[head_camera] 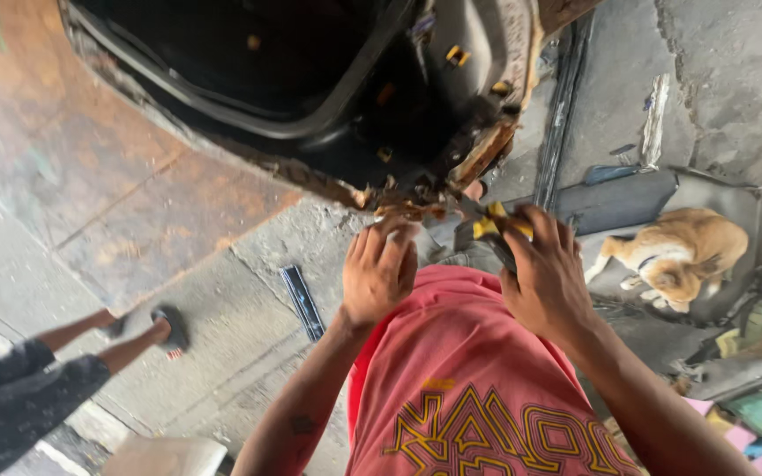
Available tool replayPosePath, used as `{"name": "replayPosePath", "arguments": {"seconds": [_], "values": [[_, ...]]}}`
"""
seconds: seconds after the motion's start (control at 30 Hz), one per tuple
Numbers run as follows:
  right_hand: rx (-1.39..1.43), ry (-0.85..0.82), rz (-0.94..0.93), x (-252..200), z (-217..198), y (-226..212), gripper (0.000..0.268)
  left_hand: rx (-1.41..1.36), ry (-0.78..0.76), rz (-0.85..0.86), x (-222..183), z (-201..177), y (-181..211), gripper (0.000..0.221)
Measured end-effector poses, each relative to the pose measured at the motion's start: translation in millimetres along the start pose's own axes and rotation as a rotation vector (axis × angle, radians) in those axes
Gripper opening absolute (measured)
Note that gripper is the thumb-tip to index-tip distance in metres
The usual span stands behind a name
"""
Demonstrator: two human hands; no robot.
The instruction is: The person uses pliers to peel and pull away old adhesive or sealant from the rim of a black plastic motorcycle part. They work around the edge, removing strips of material and occasionally using their fingers to assist in the removal.
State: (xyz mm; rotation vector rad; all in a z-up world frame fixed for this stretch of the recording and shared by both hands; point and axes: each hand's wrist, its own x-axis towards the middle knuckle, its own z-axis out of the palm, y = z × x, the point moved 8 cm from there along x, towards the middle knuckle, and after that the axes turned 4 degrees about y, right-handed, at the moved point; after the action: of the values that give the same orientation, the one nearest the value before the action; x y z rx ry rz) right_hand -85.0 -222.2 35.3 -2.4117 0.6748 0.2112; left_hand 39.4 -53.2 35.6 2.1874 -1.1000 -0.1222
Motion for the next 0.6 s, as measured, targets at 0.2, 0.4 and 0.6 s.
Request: {"name": "replayPosePath", "arguments": {"seconds": [0.2, 0.4, 0.6], "values": [[-0.141, -0.044, -0.151, 29.7, -10.8, -36.8, 0.057, -0.24, -0.114, -0.583, 10.8, -11.3, -30.4, 0.055], [-0.188, -0.154, -0.172, 30.3, -3.5, -36.1, 0.053, -0.167, -0.032, -0.324, 23.3, -25.4, -16.3, 0.03], [-0.108, -0.173, -0.165, 27.1, 4.1, -32.6, 0.054, -0.223, 0.064, -0.242, 15.3, -21.7, -22.7, 0.014]]}}
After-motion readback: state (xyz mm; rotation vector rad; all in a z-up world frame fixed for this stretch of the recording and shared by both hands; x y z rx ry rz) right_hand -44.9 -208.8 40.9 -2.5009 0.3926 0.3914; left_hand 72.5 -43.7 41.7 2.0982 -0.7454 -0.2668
